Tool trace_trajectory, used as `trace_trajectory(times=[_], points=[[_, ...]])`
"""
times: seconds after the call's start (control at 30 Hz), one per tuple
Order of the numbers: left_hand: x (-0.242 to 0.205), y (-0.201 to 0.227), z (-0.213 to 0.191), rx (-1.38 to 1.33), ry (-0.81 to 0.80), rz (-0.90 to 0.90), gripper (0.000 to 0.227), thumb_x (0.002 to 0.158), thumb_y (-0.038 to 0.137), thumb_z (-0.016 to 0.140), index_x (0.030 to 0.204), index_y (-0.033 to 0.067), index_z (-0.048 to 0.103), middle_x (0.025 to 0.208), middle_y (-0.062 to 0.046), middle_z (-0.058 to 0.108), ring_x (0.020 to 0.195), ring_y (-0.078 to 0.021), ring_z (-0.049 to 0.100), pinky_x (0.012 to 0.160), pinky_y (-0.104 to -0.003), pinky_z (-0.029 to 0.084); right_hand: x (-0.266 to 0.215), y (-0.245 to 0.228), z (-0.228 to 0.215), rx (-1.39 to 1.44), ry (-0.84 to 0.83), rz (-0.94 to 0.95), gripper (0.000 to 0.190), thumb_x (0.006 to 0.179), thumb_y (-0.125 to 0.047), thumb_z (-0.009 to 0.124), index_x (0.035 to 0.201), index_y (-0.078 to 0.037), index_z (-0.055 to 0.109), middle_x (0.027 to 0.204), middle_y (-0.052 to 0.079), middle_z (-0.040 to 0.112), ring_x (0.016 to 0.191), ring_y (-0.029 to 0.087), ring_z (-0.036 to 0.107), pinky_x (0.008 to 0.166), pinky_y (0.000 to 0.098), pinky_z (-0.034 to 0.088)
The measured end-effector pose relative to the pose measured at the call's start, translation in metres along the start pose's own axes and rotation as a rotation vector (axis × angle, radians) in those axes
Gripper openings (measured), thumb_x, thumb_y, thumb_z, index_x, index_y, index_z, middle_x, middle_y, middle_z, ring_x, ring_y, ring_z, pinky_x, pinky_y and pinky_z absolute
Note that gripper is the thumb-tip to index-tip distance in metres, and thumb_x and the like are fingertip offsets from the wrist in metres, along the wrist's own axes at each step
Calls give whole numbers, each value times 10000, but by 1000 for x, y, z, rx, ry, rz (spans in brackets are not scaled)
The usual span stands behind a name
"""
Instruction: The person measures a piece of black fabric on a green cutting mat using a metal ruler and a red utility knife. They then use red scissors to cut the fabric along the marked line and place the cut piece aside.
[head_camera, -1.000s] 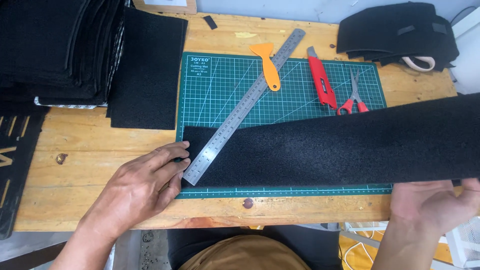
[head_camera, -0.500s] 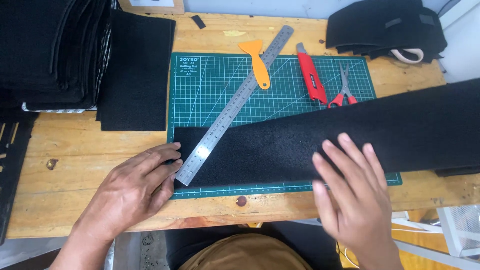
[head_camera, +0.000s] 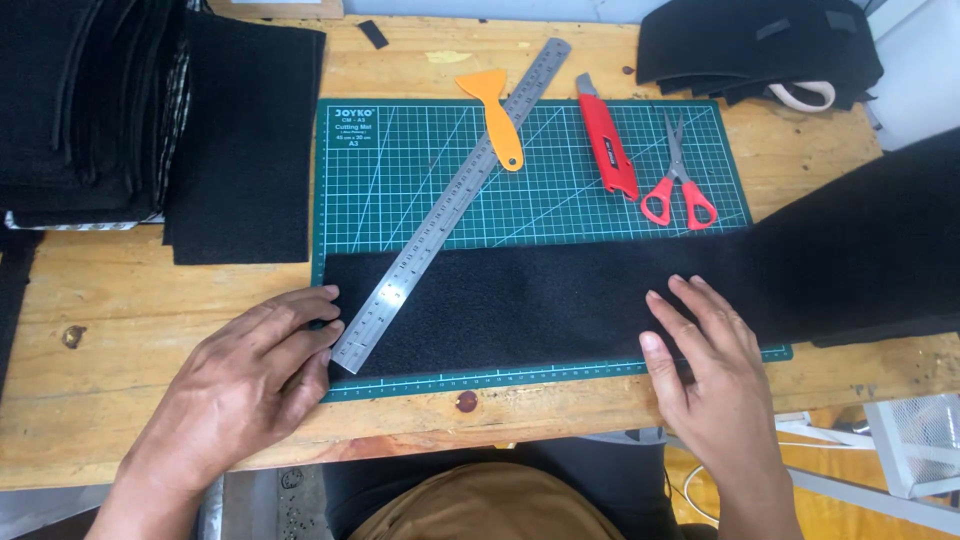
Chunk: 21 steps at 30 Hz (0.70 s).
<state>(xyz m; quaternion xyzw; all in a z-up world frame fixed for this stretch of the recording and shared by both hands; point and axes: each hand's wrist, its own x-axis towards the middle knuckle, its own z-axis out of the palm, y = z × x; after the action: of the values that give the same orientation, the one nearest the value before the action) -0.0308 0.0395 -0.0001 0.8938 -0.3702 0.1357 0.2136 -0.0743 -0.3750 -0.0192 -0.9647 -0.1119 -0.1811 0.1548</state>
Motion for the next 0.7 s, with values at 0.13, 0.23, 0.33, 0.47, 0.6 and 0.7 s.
trace_trajectory(times=[0.13, 0.23, 0.33, 0.47, 0.6, 0.7], points=[[0, 0, -1, -37, 10, -15, 217, 941, 103, 611, 1113, -8, 685, 1285, -184, 652, 1318, -337, 621, 1095, -439, 518, 0, 0, -1, 13, 2, 27, 367, 1007, -235, 607, 1327, -77, 693, 1448, 113, 614, 1411, 331, 532, 1137, 484, 415], [2, 2, -5, -73, 7, -39, 249, 925, 111, 631, 1138, -5, 688, 1327, -196, 641, 1334, -358, 609, 1104, -465, 514, -2, 1, 0, -3, 31, 1, 363, 1007, -211, 626, 1337, -79, 693, 1426, 113, 630, 1386, 340, 560, 1135, 471, 417], [2, 2, -9, -98, -1, -46, 231, 933, 114, 625, 1122, -1, 693, 1329, -187, 652, 1337, -356, 606, 1098, -472, 511, -4, 5, 4, -23, 40, -11, 367, 1013, -209, 637, 1364, -123, 698, 1435, 111, 630, 1374, 344, 571, 1131, 474, 410], [0, 2, -14, -166, -23, -59, 270, 967, 142, 613, 1178, -11, 685, 1333, -194, 657, 1356, -353, 591, 1064, -475, 532, -10, 11, 10, -49, -5, 0, 357, 1013, -192, 631, 1354, -144, 724, 1489, 121, 614, 1446, 332, 551, 1139, 506, 421], [-2, 3, -17, -189, -58, -77, 351, 947, 217, 609, 1206, -6, 691, 1343, -208, 651, 1372, -350, 566, 1068, -471, 515, -8, 7, 10, -18, -15, -12, 364, 1030, -159, 601, 1372, -95, 709, 1521, 114, 602, 1493, 345, 528, 1209, 517, 395], [-1, 3, -14, -137, -53, -79, 389, 947, 304, 687, 1197, 6, 691, 1293, -186, 671, 1349, -330, 578, 1077, -460, 510, -9, 9, 12, -29, -3, -19, 368, 1040, -156, 596, 1383, -80, 706, 1515, 126, 611, 1501, 352, 531, 1225, 519, 391]])
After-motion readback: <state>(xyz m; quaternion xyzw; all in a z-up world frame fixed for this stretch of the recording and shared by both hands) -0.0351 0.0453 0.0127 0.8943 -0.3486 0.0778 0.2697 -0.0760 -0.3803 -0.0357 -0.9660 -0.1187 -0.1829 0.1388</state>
